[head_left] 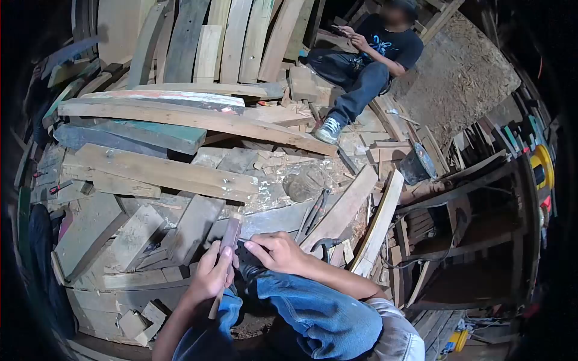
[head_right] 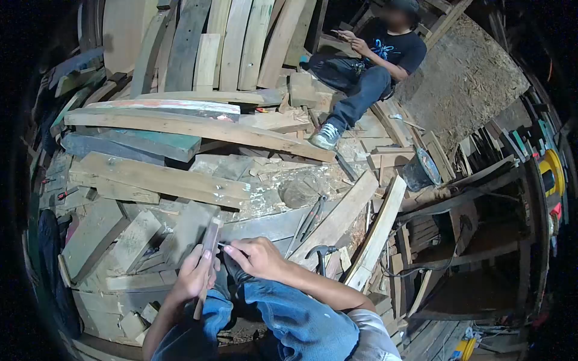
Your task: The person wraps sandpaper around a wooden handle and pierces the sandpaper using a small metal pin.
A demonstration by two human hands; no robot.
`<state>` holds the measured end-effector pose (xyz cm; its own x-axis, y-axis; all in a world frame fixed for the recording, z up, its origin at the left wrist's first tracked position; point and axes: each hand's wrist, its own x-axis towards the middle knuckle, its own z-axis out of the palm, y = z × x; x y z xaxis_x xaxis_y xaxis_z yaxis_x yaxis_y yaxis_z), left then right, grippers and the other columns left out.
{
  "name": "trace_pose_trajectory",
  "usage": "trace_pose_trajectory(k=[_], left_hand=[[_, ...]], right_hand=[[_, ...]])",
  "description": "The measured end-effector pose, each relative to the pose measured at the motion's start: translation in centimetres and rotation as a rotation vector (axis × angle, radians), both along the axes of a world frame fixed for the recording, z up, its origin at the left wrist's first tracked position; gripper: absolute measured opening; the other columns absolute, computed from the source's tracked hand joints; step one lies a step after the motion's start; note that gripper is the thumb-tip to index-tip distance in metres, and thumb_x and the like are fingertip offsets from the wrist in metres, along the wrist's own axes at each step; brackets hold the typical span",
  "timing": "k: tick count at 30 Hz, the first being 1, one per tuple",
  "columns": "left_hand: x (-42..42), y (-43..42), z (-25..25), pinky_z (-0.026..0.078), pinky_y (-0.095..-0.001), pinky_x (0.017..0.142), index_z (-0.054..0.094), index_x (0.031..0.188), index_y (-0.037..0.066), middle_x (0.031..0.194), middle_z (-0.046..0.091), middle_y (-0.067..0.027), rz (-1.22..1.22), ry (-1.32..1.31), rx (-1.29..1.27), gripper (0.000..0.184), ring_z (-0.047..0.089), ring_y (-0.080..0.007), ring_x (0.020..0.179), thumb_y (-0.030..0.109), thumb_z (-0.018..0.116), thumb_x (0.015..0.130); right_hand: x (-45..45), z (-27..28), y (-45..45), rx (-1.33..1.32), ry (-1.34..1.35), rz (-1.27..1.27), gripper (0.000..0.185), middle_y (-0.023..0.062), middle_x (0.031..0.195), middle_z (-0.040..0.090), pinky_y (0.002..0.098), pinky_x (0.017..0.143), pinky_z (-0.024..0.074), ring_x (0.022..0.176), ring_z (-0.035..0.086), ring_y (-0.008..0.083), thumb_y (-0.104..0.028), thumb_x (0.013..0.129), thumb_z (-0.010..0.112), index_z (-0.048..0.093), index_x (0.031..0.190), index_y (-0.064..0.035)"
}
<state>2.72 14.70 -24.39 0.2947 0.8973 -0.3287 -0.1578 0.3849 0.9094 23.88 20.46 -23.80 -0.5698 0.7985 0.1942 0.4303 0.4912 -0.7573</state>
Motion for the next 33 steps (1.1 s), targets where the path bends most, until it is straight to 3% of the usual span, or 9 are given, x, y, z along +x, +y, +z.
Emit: trace_pose_trajectory(k=[6, 13, 17, 19, 23, 33], left_hand=[[0.2, 0.2, 1.2, 0.041, -0.0258, 0.048, 0.049, 0.11, 0.003, 0.084, 0.054, -0.0042, -0.019, 0.038, 0.033, 0.023, 0.049, -0.0084, 0.054, 0.025, 0.044, 0.109], [-0.1, 0.2, 1.4, 0.04, -0.0255, 0.047, 0.05, 0.108, 0.002, 0.082, 0.054, -0.0042, -0.02, 0.037, 0.063, 0.02, 0.049, -0.0082, 0.054, 0.022, 0.046, 0.108], [-0.4, 0.3, 1.0, 0.039, -0.0257, 0.046, 0.052, 0.105, 0.002, 0.081, 0.056, -0.0037, -0.011, 0.128, 0.07, 0.02, 0.049, -0.008, 0.053, 0.022, 0.047, 0.107], [-0.2, 0.2, 0.6, 0.039, -0.0255, 0.045, 0.052, 0.104, 0.002, 0.08, 0.055, -0.0033, 0.0, 0.091, 0.066, 0.021, 0.049, -0.0077, 0.053, 0.022, 0.047, 0.107], [0.6, 0.2, -0.6, 0.039, -0.0245, 0.044, 0.051, 0.103, 0.003, 0.08, 0.055, -0.0023, 0.015, 0.052, -0.007, 0.021, 0.05, -0.0066, 0.053, 0.023, 0.048, 0.107], [1.2, -0.4, -1.7, 0.041, -0.0246, 0.045, 0.051, 0.102, 0.004, 0.077, 0.055, -0.0011, 0.039, -0.002, -0.013, 0.018, 0.049, -0.0056, 0.052, 0.021, 0.049, 0.106]], right_hand=[[0.4, -0.1, 0.0, 0.031, 0.033, -0.018, 0.025, 0.0197, 0.068, 0.062, 0.044, 0.055, 0.0477, 0.061, 0.063, 0.0385, -0.017, 0.099, 0.063, 0.065, 0.082, 0.0005], [0.6, 0.3, -0.3, 0.045, 0.022, 0.029, 0.023, 0.0206, 0.069, 0.062, 0.0441, 0.056, 0.0488, 0.061, 0.063, 0.0394, -0.018, 0.099, 0.063, 0.066, 0.085, 0.0007], [0.8, -0.2, -0.5, 0.032, 0.039, 0.035, 0.019, 0.02, 0.074, 0.067, 0.0425, 0.059, 0.0522, 0.065, 0.067, 0.0379, -0.014, 0.099, 0.061, 0.068, 0.091, 0.0026], [0.9, -0.4, -0.3, 0.011, 0.079, 0.067, 0.021, 0.0214, 0.079, 0.068, 0.048, 0.063, 0.0534, 0.07, 0.066, 0.0422, -0.019, 0.099, 0.059, 0.068, 0.095, -0.0001], [1.1, -0.2, -0.2, 0.023, 0.045, 0.082, 0.02, 0.0205, 0.082, 0.068, 0.0469, 0.063, 0.054, 0.072, 0.067, 0.0412, -0.018, 0.099, 0.061, 0.069, 0.096, -0.0004], [1.0, -0.4, 0.4, 0.036, -0.009, 0.087, 0.02, 0.0201, 0.072, 0.066, 0.0485, 0.058, 0.0512, 0.064, 0.065, 0.0406, -0.022, 0.099, 0.061, 0.069, 0.094, -0.004]])
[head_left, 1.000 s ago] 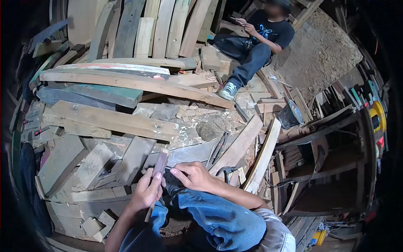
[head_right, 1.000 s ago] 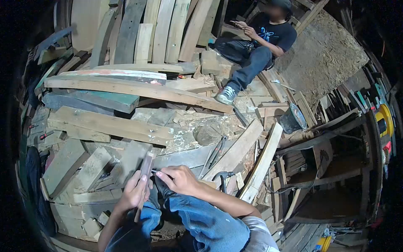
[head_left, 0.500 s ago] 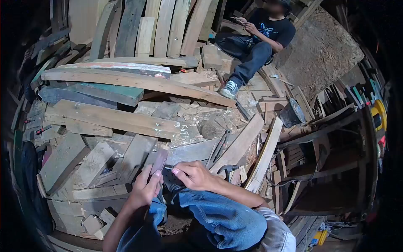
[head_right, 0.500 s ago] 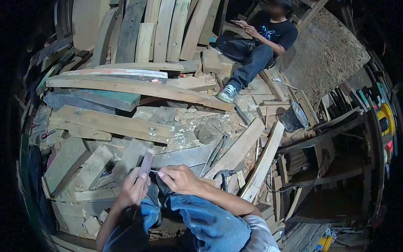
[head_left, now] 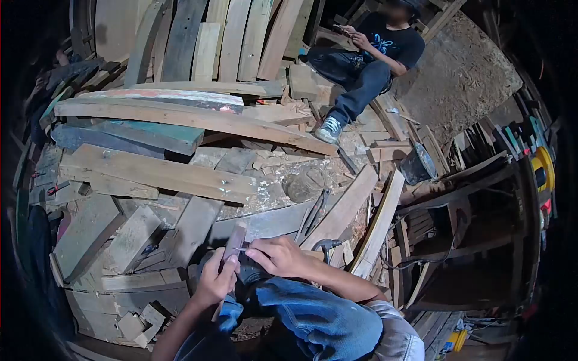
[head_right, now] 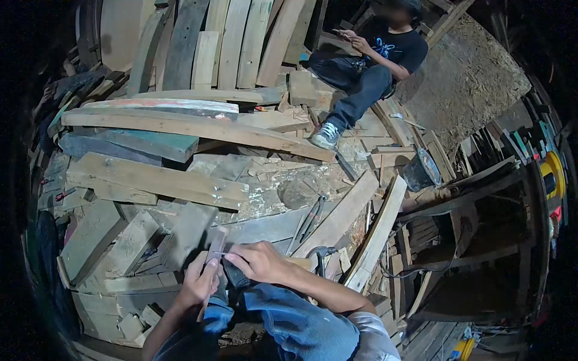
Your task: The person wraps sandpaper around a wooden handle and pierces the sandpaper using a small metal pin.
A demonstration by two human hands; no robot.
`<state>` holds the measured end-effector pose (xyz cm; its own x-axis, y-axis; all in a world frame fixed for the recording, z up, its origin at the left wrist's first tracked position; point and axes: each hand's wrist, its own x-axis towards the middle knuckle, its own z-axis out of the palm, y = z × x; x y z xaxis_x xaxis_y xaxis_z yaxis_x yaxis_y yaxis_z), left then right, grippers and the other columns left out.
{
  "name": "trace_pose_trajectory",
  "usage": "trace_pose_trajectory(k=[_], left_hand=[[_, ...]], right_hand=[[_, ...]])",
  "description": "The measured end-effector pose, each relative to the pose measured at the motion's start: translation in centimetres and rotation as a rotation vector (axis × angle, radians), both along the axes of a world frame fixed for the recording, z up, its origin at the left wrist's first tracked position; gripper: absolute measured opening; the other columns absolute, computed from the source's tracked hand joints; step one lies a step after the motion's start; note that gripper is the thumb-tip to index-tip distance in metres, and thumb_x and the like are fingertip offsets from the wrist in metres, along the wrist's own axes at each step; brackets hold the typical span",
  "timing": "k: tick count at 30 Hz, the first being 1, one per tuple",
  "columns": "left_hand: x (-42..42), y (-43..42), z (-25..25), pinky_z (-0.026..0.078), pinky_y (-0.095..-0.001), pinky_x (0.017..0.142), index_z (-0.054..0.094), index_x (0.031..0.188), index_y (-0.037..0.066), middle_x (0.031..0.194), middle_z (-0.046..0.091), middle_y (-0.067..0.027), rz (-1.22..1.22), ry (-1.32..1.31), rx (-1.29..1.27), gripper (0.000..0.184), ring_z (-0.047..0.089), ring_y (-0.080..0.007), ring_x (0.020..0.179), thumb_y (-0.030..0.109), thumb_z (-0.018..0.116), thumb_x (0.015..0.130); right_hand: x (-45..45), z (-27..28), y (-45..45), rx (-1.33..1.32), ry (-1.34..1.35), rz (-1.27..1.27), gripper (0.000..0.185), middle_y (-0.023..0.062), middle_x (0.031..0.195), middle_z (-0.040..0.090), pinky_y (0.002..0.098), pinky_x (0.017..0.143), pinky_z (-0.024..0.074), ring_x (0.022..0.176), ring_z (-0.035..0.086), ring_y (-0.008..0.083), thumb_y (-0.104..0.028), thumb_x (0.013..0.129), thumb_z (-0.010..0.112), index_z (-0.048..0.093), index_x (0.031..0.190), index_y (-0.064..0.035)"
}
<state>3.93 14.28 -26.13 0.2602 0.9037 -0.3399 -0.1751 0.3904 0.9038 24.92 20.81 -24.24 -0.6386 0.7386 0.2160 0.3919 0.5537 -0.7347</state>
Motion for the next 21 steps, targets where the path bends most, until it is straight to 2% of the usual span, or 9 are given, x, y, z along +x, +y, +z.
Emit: trace_pose_trajectory(k=[4, 6, 7, 11, 14, 16, 18, 20, 21], left_hand=[[-0.2, -0.1, 0.3, 0.041, -0.0249, 0.046, 0.051, 0.104, 0.003, 0.077, 0.053, -0.0006, 0.016, 0.029, 0.05, 0.02, 0.05, -0.0059, 0.053, 0.023, 0.051, 0.107], [-0.2, -0.1, 0.0, 0.042, -0.0247, 0.046, 0.053, 0.116, 0.001, 0.078, 0.054, -0.0005, 0.008, 0.072, 0.13, 0.024, 0.05, -0.006, 0.054, 0.023, 0.051, 0.106], [-0.2, -0.1, 0.0, 0.042, -0.0247, 0.046, 0.053, 0.116, 0.001, 0.078, 0.054, -0.0005, 0.009, 0.072, 0.131, 0.024, 0.05, -0.006, 0.054, 0.023, 0.051, 0.106], [-0.4, -0.2, -0.1, 0.043, -0.0242, 0.047, 0.039, 0.15, 0.002, 0.081, 0.055, -0.0006, 0.015, 0.053, 0.105, 0.05, 0.051, -0.0061, 0.055, 0.022, 0.053, 0.106], [-0.4, -0.4, 0.5, 0.043, -0.0233, 0.049, 0.03, 0.157, 0.006, 0.082, 0.055, -0.0001, 0.047, 0.004, 0.022, 0.058, 0.051, -0.0055, 0.056, 0.02, 0.053, 0.105], [-0.5, -0.3, 0.3, 0.043, -0.0226, 0.052, 0.023, 0.161, 0.008, 0.083, 0.055, -0.0008, 0.026, 0.045, 0.099, 0.064, 0.049, -0.0047, 0.058, 0.019, 0.052, 0.106], [-0.5, -0.1, 1.2, 0.046, -0.0252, 0.059, 0.024, 0.161, 0.008, 0.088, 0.059, -0.0025, -0.007, 0.131, 0.078, 0.062, 0.052, -0.0075, 0.063, 0.019, 0.051, 0.106], [-0.3, 0.0, 0.9, 0.05, -0.0292, 0.068, 0.025, 0.16, 0.009, 0.092, 0.063, -0.007, -0.005, 0.131, 0.143, 0.062, 0.056, -0.0116, 0.071, 0.019, 0.051, 0.105], [-0.6, 0.0, 0.7, 0.05, -0.0303, 0.072, 0.025, 0.16, 0.009, 0.094, 0.064, -0.0094, -0.02, 0.146, 0.145, 0.062, 0.057, -0.0124, 0.075, 0.019, 0.051, 0.105]], right_hand=[[-0.2, 0.2, -0.4, -0.069, -0.084, -0.047, 0.026, 0.0235, 0.065, 0.062, 0.0521, 0.059, 0.0503, 0.063, 0.063, 0.045, -0.024, 0.101, 0.056, 0.063, 0.095, -0.0006], [-0.2, 0.3, -0.5, -0.107, -0.13, -0.035, 0.024, 0.0236, 0.067, 0.062, 0.0515, 0.059, 0.0506, 0.064, 0.063, 0.0444, -0.022, 0.101, 0.056, 0.061, 0.094, 0.0004], [-0.4, 0.4, -0.5, -0.076, -0.058, -0.016, 0.021, 0.0227, 0.069, 0.062, 0.0503, 0.059, 0.0508, 0.064, 0.063, 0.0438, -0.019, 0.101, 0.056, 0.06, 0.094, 0.0001], [-0.5, 0.5, -0.5, -0.055, -0.051, 0.016, 0.018, 0.021, 0.07, 0.063, 0.0495, 0.058, 0.0509, 0.064, 0.063, 0.0426, -0.018, 0.101, 0.057, 0.062, 0.098, -0.0005], [-0.5, -0.2, -0.7, -0.079, -0.12, -0.026, 0.017, 0.0213, 0.073, 0.064, 0.0484, 0.055, 0.0521, 0.063, 0.065, 0.0414, -0.019, 0.101, 0.059, 0.061, 0.098, -0.0017], [-1.0, -0.6, -0.2, 0.068, 0.06, -0.048, 0.012, 0.02, 0.069, 0.061, 0.0464, 0.055, 0.0496, 0.061, 0.064, 0.0399, -0.014, 0.098, 0.062, 0.063, 0.094, -0.0022], [-1.1, 0.2, -0.7, 0.026, -0.134, -0.116, 0.01, 0.0194, 0.068, 0.06, 0.046, 0.055, 0.0489, 0.061, 0.064, 0.0392, -0.011, 0.096, 0.063, 0.062, 0.092, -0.0021], [-1.1, -0.3, -1.3, 0.028, -0.168, -0.042, 0.017, 0.019, 0.073, 0.065, 0.047, 0.051, 0.0512, 0.059, 0.065, 0.0401, -0.02, 0.099, 0.061, 0.059, 0.092, -0.0043], [-1.2, 0.0, -1.1, 0.045, -0.176, -0.028, 0.017, 0.0189, 0.071, 0.065, 0.0469, 0.051, 0.0509, 0.059, 0.065, 0.0399, -0.019, 0.099, 0.061, 0.059, 0.092, -0.0041]])
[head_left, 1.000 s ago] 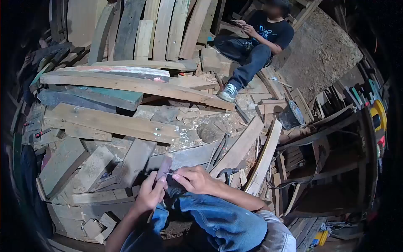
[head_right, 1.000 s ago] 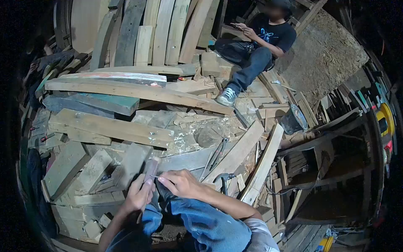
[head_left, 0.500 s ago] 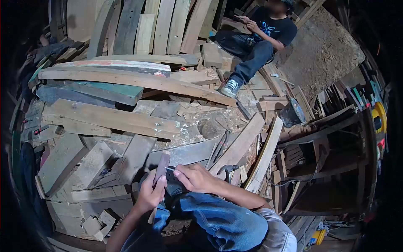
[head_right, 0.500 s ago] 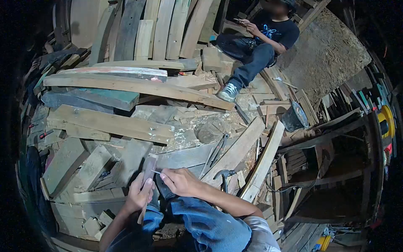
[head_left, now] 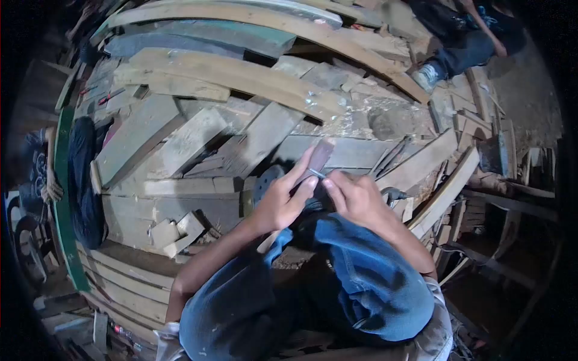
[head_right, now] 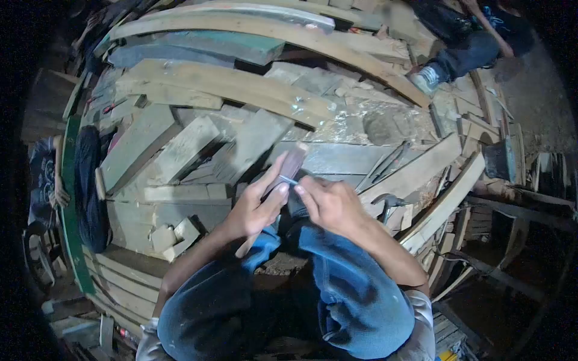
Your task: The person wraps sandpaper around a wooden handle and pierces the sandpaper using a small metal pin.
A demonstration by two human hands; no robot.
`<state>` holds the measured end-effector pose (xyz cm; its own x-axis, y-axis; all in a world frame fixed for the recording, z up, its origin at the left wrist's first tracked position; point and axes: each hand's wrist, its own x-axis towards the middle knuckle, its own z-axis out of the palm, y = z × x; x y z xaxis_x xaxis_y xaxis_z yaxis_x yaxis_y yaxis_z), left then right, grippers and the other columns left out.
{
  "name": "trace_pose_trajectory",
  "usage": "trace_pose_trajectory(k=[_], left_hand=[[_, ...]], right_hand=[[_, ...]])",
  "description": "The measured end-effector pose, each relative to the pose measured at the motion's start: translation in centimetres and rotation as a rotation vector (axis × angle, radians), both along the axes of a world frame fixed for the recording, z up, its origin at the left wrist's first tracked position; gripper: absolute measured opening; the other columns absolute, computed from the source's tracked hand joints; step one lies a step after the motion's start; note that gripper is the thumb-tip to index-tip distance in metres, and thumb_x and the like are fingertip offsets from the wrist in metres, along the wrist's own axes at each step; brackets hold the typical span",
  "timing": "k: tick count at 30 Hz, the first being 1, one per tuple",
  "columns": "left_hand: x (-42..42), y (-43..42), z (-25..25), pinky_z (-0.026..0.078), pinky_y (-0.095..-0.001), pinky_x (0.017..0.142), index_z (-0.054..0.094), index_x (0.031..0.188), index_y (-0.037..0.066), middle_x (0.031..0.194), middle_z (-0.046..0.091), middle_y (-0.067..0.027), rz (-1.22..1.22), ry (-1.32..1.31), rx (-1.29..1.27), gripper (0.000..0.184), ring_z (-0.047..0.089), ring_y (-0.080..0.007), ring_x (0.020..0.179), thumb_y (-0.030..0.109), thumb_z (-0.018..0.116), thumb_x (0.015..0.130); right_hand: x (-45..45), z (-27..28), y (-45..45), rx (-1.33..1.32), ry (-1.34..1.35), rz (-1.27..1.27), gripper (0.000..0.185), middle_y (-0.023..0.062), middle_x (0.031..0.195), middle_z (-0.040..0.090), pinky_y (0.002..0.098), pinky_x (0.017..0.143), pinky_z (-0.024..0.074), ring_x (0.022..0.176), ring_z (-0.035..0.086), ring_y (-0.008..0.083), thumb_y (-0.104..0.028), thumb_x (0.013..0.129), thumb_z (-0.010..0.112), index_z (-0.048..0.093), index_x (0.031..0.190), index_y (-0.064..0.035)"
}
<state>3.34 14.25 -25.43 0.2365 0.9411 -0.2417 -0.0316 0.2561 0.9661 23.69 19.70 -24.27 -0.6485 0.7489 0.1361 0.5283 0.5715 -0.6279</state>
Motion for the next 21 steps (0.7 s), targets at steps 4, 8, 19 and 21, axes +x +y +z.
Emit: trace_pose_trajectory(k=[4, 8, 19, 21], left_hand=[[-0.3, -0.3, -0.1, 0.04, -0.0228, 0.05, 0.019, 0.162, 0.011, 0.079, 0.05, 0.0011, 0.004, -0.013, -0.024, 0.063, 0.043, -0.0042, 0.055, 0.017, 0.049, 0.107], [-0.2, -0.3, -0.7, 0.041, -0.0337, 0.106, 0.024, 0.158, 0.002, 0.139, 0.057, -0.0287, 0.003, 0.103, 0.038, 0.062, 0.053, -0.0295, 0.134, 0.019, 0.051, 0.104], [0.1, -0.3, -1.4, 0.044, -0.0337, 0.102, 0.027, 0.156, 0.0, 0.128, 0.062, -0.0305, 0.055, 0.152, 0.031, 0.063, 0.061, -0.0262, 0.124, 0.017, 0.055, 0.103], [0.0, -0.5, -1.5, 0.048, -0.0339, 0.096, 0.028, 0.156, 0.0, 0.121, 0.065, -0.0309, 0.042, 0.182, 0.077, 0.064, 0.065, -0.0241, 0.116, 0.017, 0.057, 0.102]], right_hand=[[-0.3, 0.5, 0.7, 0.05, -0.058, -0.066, 0.014, 0.0197, 0.067, 0.064, 0.0473, 0.051, 0.0509, 0.058, 0.065, 0.0395, -0.018, 0.098, 0.062, 0.062, 0.092, -0.0048], [0.0, 0.0, 0.5, 0.053, -0.134, -0.003, 0.013, 0.0195, 0.066, 0.064, 0.047, 0.05, 0.0514, 0.056, 0.066, 0.0386, -0.018, 0.097, 0.063, 0.062, 0.095, -0.005], [0.3, -0.6, 0.6, 0.051, -0.182, -0.012, 0.014, 0.0165, 0.061, 0.063, 0.0485, 0.048, 0.0513, 0.052, 0.064, 0.0367, -0.022, 0.099, 0.06, 0.061, 0.096, -0.0079], [0.0, -0.7, 0.2, 0.146, -0.137, 0.043, 0.014, 0.0153, 0.059, 0.063, 0.0483, 0.046, 0.0509, 0.05, 0.064, 0.0366, -0.021, 0.099, 0.06, 0.062, 0.098, -0.008]])
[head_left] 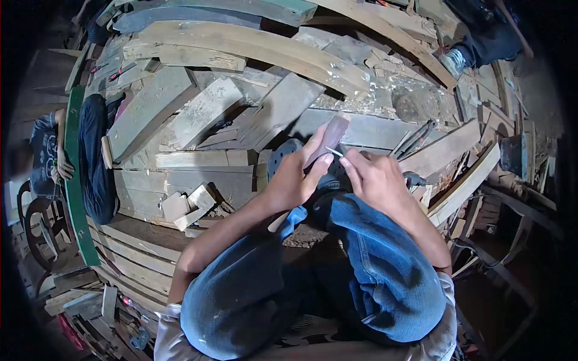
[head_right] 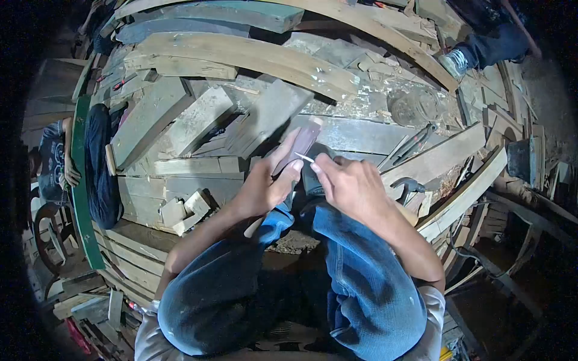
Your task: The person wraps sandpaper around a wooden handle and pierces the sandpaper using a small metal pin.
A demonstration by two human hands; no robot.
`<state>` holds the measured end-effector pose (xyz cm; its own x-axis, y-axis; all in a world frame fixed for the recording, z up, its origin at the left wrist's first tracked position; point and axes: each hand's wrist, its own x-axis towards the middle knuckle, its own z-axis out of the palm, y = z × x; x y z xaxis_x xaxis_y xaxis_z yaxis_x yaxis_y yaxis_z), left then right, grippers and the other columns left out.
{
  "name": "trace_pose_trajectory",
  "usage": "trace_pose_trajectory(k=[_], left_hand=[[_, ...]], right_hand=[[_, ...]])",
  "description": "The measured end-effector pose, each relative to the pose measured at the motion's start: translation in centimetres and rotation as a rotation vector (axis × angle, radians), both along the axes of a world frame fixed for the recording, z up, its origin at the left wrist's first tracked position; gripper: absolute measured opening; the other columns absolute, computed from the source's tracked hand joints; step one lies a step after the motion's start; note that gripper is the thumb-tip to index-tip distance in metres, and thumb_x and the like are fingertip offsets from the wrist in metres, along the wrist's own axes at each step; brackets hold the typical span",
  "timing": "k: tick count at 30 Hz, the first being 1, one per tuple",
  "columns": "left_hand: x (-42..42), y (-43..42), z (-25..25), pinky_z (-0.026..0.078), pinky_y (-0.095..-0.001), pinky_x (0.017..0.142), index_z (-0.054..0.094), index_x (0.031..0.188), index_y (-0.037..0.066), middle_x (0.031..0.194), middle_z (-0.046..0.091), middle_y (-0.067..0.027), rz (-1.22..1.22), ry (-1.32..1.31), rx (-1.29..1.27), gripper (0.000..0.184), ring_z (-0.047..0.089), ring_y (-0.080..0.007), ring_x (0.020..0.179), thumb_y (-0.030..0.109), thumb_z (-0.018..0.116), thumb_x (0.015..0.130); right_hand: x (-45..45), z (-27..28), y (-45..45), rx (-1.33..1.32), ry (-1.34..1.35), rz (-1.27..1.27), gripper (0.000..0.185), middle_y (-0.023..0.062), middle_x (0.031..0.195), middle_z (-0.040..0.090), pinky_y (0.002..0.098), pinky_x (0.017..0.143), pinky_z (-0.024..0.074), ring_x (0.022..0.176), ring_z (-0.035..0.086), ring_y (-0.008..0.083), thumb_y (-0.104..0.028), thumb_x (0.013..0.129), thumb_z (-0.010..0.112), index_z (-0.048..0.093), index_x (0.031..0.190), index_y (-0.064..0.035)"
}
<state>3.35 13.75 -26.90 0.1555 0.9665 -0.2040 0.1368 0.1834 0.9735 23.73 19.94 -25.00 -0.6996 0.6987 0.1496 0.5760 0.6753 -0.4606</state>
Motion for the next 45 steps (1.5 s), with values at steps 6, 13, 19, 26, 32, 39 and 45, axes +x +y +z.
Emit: trace_pose_trajectory(k=[6, 13, 19, 26, 32, 39, 45], left_hand=[[0.5, -0.1, -0.6, 0.053, -0.0387, 0.083, 0.046, 0.143, -0.002, 0.097, 0.069, -0.0264, 0.12, 0.107, -0.01, 0.053, 0.073, -0.0362, 0.091, 0.021, 0.063, 0.099], [0.7, -0.2, -1.2, 0.045, -0.0269, 0.069, 0.062, 0.115, -0.004, 0.084, 0.059, -0.0013, 0.112, 0.072, 0.085, 0.029, 0.051, -0.0079, 0.077, 0.02, 0.066, 0.099], [0.6, 0.3, 0.4, 0.052, -0.0488, 0.074, 0.057, 0.114, -0.002, 0.087, 0.066, -0.031, 0.103, 0.257, -0.043, 0.043, 0.067, -0.0489, 0.089, 0.031, 0.072, 0.092], [0.3, 0.3, 0.0, 0.052, -0.0503, 0.073, 0.047, 0.119, -0.002, 0.09, 0.065, -0.0307, 0.07, 0.183, -0.097, 0.053, 0.067, -0.0492, 0.087, 0.031, 0.076, 0.088], [0.6, 0.2, 0.0, 0.053, -0.0501, 0.074, 0.047, 0.12, -0.002, 0.09, 0.066, -0.0299, 0.113, 0.236, 0.031, 0.051, 0.068, -0.0493, 0.087, 0.025, 0.076, 0.088], [0.8, -0.1, -0.8, 0.05, -0.0339, 0.065, 0.052, 0.114, 0.0, 0.08, 0.066, -0.0125, 0.112, 0.264, 0.141, 0.035, 0.063, -0.0153, 0.071, 0.016, 0.075, 0.092], [0.7, -0.2, -0.5, 0.052, -0.0351, 0.072, 0.054, 0.11, -0.002, 0.088, 0.068, -0.0143, 0.095, 0.304, 0.004, 0.039, 0.064, -0.0162, 0.081, 0.018, 0.079, 0.088]], right_hand=[[0.0, 0.4, 0.0, -0.103, -0.052, -0.047, 0.012, 0.0189, 0.064, 0.064, 0.0504, 0.051, 0.052, 0.058, 0.066, 0.0417, -0.02, 0.097, 0.062, 0.063, 0.1, -0.0083], [0.1, 0.1, 0.2, -0.082, -0.105, -0.066, 0.015, 0.0191, 0.061, 0.063, 0.0502, 0.051, 0.0532, 0.056, 0.066, 0.0401, -0.022, 0.098, 0.061, 0.062, 0.101, -0.0073], [0.0, 1.0, 0.6, -0.114, -0.153, -0.13, 0.015, 0.0224, 0.073, 0.066, 0.0535, 0.056, 0.0535, 0.062, 0.066, 0.0439, -0.019, 0.095, 0.063, 0.062, 0.104, -0.0071], [0.1, 0.9, 1.7, -0.077, -0.082, -0.194, 0.014, 0.0204, 0.066, 0.064, 0.052, 0.056, 0.0512, 0.059, 0.065, 0.0421, -0.02, 0.097, 0.063, 0.063, 0.096, -0.0065], [0.2, 0.9, 1.5, -0.079, -0.115, -0.176, 0.013, 0.0206, 0.065, 0.063, 0.0506, 0.053, 0.0518, 0.055, 0.064, 0.0413, -0.019, 0.097, 0.062, 0.063, 0.097, -0.0061], [0.0, 0.9, 0.9, -0.097, -0.136, -0.153, 0.012, 0.0204, 0.065, 0.061, 0.0501, 0.054, 0.0492, 0.059, 0.063, 0.0422, -0.016, 0.094, 0.063, 0.061, 0.095, -0.0043], [0.4, -0.5, 1.0, -0.064, -0.097, -0.137, 0.015, 0.0194, 0.058, 0.062, 0.0501, 0.052, 0.0544, 0.055, 0.066, 0.0408, -0.021, 0.098, 0.06, 0.062, 0.102, -0.0069]])
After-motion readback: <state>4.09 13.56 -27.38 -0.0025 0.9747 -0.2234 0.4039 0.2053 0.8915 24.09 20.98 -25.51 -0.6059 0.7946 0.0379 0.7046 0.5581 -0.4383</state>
